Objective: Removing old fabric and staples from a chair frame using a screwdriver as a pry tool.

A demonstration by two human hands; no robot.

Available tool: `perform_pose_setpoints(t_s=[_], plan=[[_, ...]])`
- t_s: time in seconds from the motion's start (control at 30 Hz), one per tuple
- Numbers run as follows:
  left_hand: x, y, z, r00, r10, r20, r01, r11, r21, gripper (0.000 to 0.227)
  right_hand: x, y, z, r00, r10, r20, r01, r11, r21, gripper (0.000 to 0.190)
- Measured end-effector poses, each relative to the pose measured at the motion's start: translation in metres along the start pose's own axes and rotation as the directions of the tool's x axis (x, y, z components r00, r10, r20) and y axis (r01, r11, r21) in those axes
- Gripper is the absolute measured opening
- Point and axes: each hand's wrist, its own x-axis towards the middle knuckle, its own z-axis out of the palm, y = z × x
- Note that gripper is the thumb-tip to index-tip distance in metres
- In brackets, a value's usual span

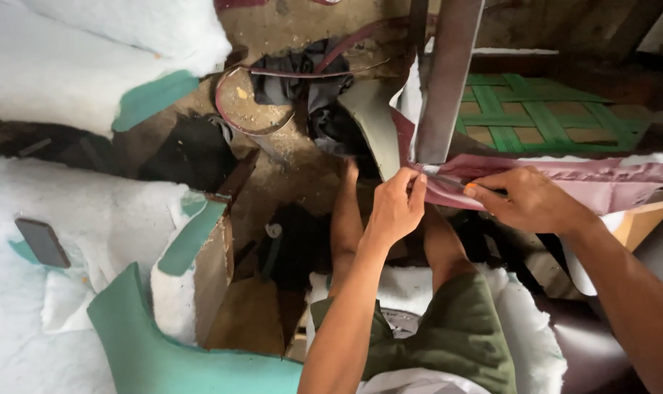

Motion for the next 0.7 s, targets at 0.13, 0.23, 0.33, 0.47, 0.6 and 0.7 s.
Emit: perform_pose_setpoints(t_s=[0.13,0.23,0.33,0.47,0.6,0.7], plan=[[-0.002,-0.007,-0.002,0.996,-0.046,0.073,0.047,0.999,-0.007,0.026,-0.001,-0.022,-0.003,0.971,0.232,0.065,-0.217,0.96,-0.177,0.044],[-0.01,-0.009,0.0,0.996,-0.047,0.082,0.049,0.999,-0.022,0.027,0.002,0.021,0.027,0.982,0.185,-0.034,-0.188,0.955,-0.229,0.037],[-0.001,-0.012,-0.004,0.999,0.002,0.036,0.0,0.998,-0.058,0.024,0.016,0.048,0.037,0.988,0.03,-0.153,-0.075,0.952,-0.295,0.033],[-0.031,0.005,-0.009,0.94,-0.229,-0.253,0.176,0.96,-0.216,0.023,0.014,0.044,0.036,0.99,0.043,-0.132,-0.083,0.947,-0.311,0.045],[-0.033,-0.026,0.026,0.973,-0.036,-0.228,-0.013,0.978,-0.21,0.064,0.02,0.045,0.044,0.966,-0.092,-0.241,-0.025,0.898,-0.44,0.044],[-0.028,-0.03,0.039,0.965,-0.092,-0.245,0.035,0.973,-0.23,0.063,0.015,-0.015,0.039,0.988,0.099,-0.118,-0.127,0.958,-0.259,0.043]])
